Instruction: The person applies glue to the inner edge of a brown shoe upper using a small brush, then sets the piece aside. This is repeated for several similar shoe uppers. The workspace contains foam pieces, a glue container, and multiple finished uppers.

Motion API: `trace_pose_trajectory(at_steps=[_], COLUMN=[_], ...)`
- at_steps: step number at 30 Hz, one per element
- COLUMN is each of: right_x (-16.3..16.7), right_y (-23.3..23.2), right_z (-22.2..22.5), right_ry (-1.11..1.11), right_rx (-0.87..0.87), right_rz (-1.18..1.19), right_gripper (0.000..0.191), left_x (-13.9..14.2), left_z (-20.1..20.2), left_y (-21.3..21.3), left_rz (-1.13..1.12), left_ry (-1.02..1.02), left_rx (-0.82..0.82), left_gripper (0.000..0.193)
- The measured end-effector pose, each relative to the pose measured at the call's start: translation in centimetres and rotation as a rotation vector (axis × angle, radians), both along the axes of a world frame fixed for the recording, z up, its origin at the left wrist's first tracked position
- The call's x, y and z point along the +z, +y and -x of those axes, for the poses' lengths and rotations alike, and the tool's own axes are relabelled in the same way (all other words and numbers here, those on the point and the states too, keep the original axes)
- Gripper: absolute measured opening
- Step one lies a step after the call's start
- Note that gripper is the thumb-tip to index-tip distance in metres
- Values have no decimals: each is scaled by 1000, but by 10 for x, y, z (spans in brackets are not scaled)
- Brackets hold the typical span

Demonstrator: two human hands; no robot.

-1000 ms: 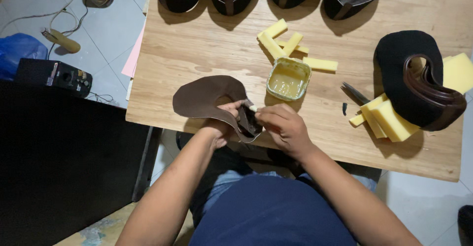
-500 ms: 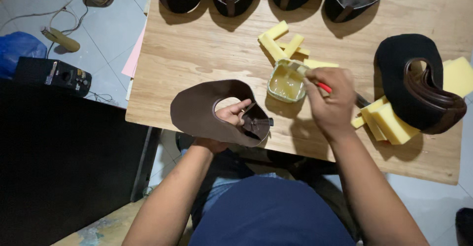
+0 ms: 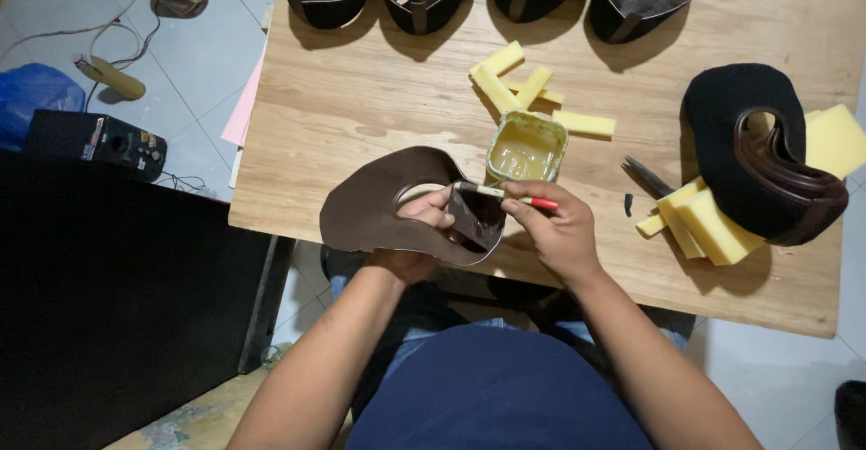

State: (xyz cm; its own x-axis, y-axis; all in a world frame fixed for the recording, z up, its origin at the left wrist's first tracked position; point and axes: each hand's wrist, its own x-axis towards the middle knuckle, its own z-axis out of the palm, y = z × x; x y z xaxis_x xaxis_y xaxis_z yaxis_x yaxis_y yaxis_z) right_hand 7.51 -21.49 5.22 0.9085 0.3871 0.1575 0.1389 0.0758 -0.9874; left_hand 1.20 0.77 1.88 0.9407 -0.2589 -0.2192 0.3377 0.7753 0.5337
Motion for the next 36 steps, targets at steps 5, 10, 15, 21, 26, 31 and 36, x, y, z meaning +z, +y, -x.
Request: trace_pose_trajectory(at_steps=[5,10,15,21,26,31,36], right_x=[-8,-14,-16,-12,-11,-11,-9], right_y=[-3,-3,-5,-12,-14,-15,-10], right_z=[-2,-3,-3,-1,4,4,9], right_ry=[50,69,273,50,-69,283,89], right_rx=[69,109,157,174,273,169,240], right_rz=[60,46,-13,18,212,59,110], right_gripper=[20,19,17,17,14,13,11], left_x=[-5,-26,-49,-52,-46,-52,-50], left_z=[-10,-12,-11,-14,-12,-9,-14], left_y=[2,0,1,1,5,4,-3], left_rz=[-156,-364,-377,-254,-246,-185,-253], left_ry=[81,95,90,93,135,122,74], left_rx=[48,75,116,177,230,226,254], left_gripper=[57,68,64,51,51,47,44])
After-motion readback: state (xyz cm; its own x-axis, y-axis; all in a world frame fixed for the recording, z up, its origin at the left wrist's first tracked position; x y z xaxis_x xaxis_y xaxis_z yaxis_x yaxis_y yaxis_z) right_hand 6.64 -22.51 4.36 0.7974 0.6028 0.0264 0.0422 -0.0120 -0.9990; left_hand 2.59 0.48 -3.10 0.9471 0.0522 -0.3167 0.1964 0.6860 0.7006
